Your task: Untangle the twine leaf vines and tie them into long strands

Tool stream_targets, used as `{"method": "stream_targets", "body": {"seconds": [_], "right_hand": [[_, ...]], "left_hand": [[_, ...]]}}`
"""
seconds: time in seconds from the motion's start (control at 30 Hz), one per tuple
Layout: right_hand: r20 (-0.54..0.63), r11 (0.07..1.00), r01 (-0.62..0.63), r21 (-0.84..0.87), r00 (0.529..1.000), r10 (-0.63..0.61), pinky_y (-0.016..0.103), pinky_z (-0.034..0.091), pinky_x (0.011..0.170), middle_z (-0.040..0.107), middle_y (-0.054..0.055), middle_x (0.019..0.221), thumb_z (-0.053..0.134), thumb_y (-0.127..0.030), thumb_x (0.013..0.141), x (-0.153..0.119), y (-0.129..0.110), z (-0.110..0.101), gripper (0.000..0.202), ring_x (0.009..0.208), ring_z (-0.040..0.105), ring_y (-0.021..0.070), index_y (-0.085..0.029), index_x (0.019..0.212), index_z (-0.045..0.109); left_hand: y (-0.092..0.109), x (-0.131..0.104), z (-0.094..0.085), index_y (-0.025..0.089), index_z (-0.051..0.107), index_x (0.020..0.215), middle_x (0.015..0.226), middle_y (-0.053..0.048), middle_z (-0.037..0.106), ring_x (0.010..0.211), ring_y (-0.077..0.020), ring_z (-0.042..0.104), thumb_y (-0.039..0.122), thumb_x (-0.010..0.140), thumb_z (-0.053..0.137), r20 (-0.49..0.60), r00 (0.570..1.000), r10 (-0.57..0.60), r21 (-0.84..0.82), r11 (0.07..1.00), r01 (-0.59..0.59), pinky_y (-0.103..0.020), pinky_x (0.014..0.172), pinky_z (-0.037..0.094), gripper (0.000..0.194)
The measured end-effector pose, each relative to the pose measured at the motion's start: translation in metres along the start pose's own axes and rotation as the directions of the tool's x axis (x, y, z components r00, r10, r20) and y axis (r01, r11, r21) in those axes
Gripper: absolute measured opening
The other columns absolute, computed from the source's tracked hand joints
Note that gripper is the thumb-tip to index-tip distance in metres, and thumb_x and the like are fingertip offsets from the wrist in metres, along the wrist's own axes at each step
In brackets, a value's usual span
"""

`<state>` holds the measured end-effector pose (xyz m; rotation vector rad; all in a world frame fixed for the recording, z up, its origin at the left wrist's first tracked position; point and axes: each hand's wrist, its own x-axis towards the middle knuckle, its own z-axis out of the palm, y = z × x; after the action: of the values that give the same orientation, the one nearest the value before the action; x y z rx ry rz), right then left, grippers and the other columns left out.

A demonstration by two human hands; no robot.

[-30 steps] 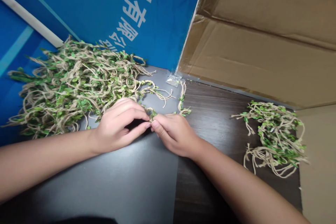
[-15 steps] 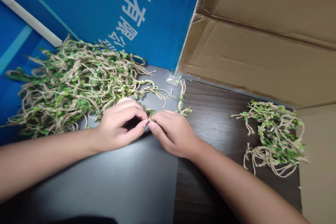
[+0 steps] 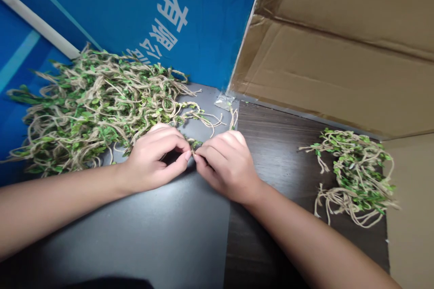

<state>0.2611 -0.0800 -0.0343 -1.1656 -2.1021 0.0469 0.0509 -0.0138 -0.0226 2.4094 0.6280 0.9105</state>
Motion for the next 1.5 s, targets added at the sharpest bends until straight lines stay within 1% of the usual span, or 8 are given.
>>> {"method": "stream_targets", "body": {"seconds": [0.2, 0.3, 0.47, 0.7, 0.93, 1.03, 1.3, 1.5], "right_hand": [[-0.019, 0.999, 0.02, -0.034, 1.0, -0.021, 0.037, 0.045, 0.082, 0.072, -0.001, 0.086, 0.07, -0.016, 0.089, 0.0007, -0.0019, 0.0008, 0.01, 0.081, 0.062, 0.0168, -0.022, 0.094, 0.063], [-0.046, 0.999, 0.018, -0.041, 0.999, -0.02, 0.037, 0.045, 0.081, 0.073, -0.002, 0.085, 0.071, -0.013, 0.088, 0.0009, -0.0022, 0.0014, 0.012, 0.079, 0.062, 0.0162, -0.021, 0.093, 0.064], [-0.046, 0.999, 0.024, -0.048, 0.999, -0.026, 0.037, 0.046, 0.079, 0.073, -0.002, 0.084, 0.07, -0.013, 0.088, 0.0014, -0.0021, 0.0021, 0.011, 0.078, 0.062, 0.016, -0.021, 0.092, 0.064], [-0.001, 0.986, 0.097, -0.134, 0.995, -0.098, 0.039, 0.05, 0.087, 0.076, 0.002, 0.095, 0.072, -0.017, 0.09, 0.0004, -0.0022, 0.0013, 0.009, 0.088, 0.065, 0.0187, -0.019, 0.095, 0.065], [0.038, 0.977, 0.119, -0.177, 0.993, -0.114, 0.04, 0.049, 0.085, 0.074, 0.002, 0.089, 0.069, -0.017, 0.093, 0.0, -0.0033, 0.0024, 0.004, 0.084, 0.065, 0.0188, -0.017, 0.093, 0.065], [0.043, 0.98, 0.12, -0.162, 0.993, -0.114, 0.039, 0.049, 0.083, 0.073, 0.002, 0.087, 0.069, -0.016, 0.092, 0.0001, -0.0033, 0.0033, 0.005, 0.083, 0.064, 0.0186, -0.017, 0.09, 0.064], [0.025, 0.989, 0.101, -0.109, 0.995, -0.099, 0.037, 0.048, 0.078, 0.072, 0.001, 0.083, 0.067, -0.014, 0.089, 0.0007, -0.002, 0.0041, 0.009, 0.08, 0.062, 0.0179, -0.02, 0.088, 0.06], [0.036, 0.993, 0.114, -0.004, 0.993, -0.114, 0.036, 0.05, 0.077, 0.073, 0.002, 0.088, 0.068, -0.011, 0.087, -0.0005, -0.0013, 0.0023, 0.012, 0.083, 0.063, 0.0185, -0.019, 0.092, 0.06]], "left_hand": [[-0.001, 0.001, -0.0006, 0.017, 0.064, 0.083, 0.078, 0.0, 0.064, 0.073, -0.0144, 0.057, 0.016, 0.092, 0.062, 0.037, 0.999, -0.011, -0.011, 1.0, 0.011, -0.034, 0.079, 0.042, 0.009], [0.0001, 0.0016, -0.0011, 0.017, 0.063, 0.082, 0.078, 0.0, 0.063, 0.073, -0.0139, 0.056, 0.016, 0.092, 0.062, 0.044, 0.999, -0.031, -0.036, 0.999, 0.033, -0.033, 0.079, 0.042, 0.01], [0.0009, 0.0017, -0.001, 0.017, 0.063, 0.082, 0.077, 0.001, 0.062, 0.072, -0.0135, 0.055, 0.015, 0.092, 0.061, 0.048, 0.998, -0.043, -0.046, 0.998, 0.045, -0.033, 0.079, 0.041, 0.011], [-0.0008, -0.0003, 0.0005, 0.017, 0.063, 0.081, 0.078, 0.001, 0.062, 0.073, -0.0142, 0.055, 0.016, 0.091, 0.062, 0.051, 0.998, -0.049, 0.029, 0.998, 0.047, -0.034, 0.08, 0.041, 0.01], [-0.0026, -0.0013, 0.0008, 0.017, 0.063, 0.083, 0.078, 0.0, 0.063, 0.075, -0.0146, 0.056, 0.018, 0.094, 0.06, 0.105, 0.994, -0.017, 0.08, 0.997, 0.009, -0.035, 0.082, 0.041, 0.011], [-0.0027, -0.001, 0.0002, 0.017, 0.064, 0.083, 0.077, 0.0, 0.062, 0.073, -0.0143, 0.056, 0.017, 0.093, 0.06, 0.118, 0.993, -0.021, 0.066, 0.998, 0.013, -0.035, 0.082, 0.04, 0.011], [-0.0001, 0.002, 0.0001, 0.017, 0.062, 0.077, 0.073, 0.003, 0.059, 0.069, -0.0122, 0.054, 0.014, 0.087, 0.062, 0.125, 0.989, -0.081, -0.011, 0.996, 0.083, -0.033, 0.078, 0.037, 0.01], [-0.0004, 0.0031, -0.003, 0.017, 0.061, 0.078, 0.074, 0.002, 0.059, 0.071, -0.0133, 0.055, 0.017, 0.088, 0.058, 0.159, 0.984, -0.077, -0.057, 0.995, 0.087, -0.034, 0.079, 0.037, 0.01]]}}
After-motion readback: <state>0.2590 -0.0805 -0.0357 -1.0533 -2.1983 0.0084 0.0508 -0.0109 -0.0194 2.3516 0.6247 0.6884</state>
